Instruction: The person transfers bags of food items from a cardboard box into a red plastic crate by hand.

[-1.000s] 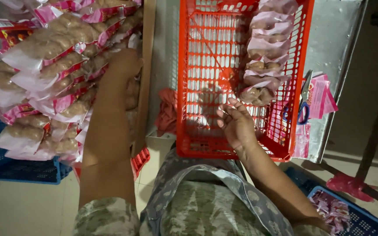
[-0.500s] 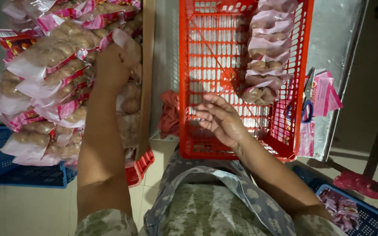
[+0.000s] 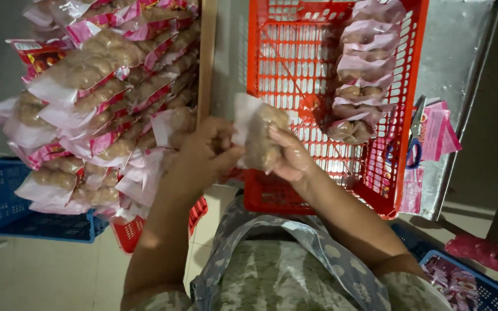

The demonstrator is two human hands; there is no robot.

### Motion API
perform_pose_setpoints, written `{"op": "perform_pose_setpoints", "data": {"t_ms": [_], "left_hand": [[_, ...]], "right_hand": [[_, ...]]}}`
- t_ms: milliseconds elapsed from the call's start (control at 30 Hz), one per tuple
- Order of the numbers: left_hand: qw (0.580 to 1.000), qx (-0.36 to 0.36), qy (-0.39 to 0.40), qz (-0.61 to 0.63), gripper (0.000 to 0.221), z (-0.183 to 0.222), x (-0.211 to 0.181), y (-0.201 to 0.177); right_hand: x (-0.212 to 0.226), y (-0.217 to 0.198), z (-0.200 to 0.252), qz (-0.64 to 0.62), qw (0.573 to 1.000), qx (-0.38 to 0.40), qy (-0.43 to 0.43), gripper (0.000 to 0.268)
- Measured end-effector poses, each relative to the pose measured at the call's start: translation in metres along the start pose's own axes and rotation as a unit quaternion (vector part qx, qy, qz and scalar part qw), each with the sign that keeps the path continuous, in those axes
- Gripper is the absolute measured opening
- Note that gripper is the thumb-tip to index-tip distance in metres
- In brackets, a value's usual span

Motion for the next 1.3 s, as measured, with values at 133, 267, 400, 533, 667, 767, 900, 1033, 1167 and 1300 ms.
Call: {"op": "perform_pose_setpoints", "data": {"t_ms": [133,267,400,533,667,767,900,1033,1167,1300], "left_hand": [[0.987,-0.092,-0.042,-0.124,0.046,0.004,0.030,-0.050],[0.888,-0.207,-0.189,-0.364,0.049,0.006,0.112,-0.120],[0.891,-0.173,-0.213,-0.363,0.069,-0.001,0.105,-0.105],[0.914,-0.143,-0.244,-0.292,0.071,-0.005,0.096,-0.087],[0.892,-0.168,-0.247,-0.340,0.067,-0.030,0.157,-0.101],[0.902,-0.165,-0.258,-0.303,0.061,-0.027,0.133,-0.098],[0.916,-0.213,-0.177,-0.289,0.039,-0.041,0.139,-0.102],[0.914,-0.247,-0.129,-0.296,0.021,-0.049,0.141,-0.095],[0.908,-0.302,-0.062,-0.285,0.012,-0.043,0.144,-0.095],[0.907,-0.326,0.016,-0.265,0.008,-0.023,0.110,-0.084]], "right_hand": [[0.022,-0.050,0.018,0.043,0.998,-0.006,-0.038,0.018],[0.051,-0.088,0.042,-0.061,0.990,-0.069,-0.111,0.022],[0.075,-0.030,0.054,-0.067,0.984,-0.058,-0.157,0.025],[0.078,-0.081,0.054,-0.052,0.980,-0.049,-0.186,0.024],[0.070,-0.109,0.058,-0.046,0.986,-0.028,-0.160,0.032],[0.068,-0.080,0.069,-0.025,0.988,0.024,-0.148,0.027],[0.056,-0.080,0.075,-0.023,0.989,0.058,-0.131,0.029],[0.052,-0.024,0.081,0.002,0.988,0.087,-0.127,0.034],[0.053,0.013,0.076,0.020,0.980,0.158,-0.123,0.041],[0.058,0.008,0.064,0.030,0.972,0.178,-0.147,0.039]]}}
Point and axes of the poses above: each hand's wrist, its own z-axis away from the middle knuckle, its own y-axis out of the palm, x = y × z, the point moved 7 cm from there along -z, towards the middle knuckle, and after that the axes turned 4 degrees about -y, right-handed, at the moved point
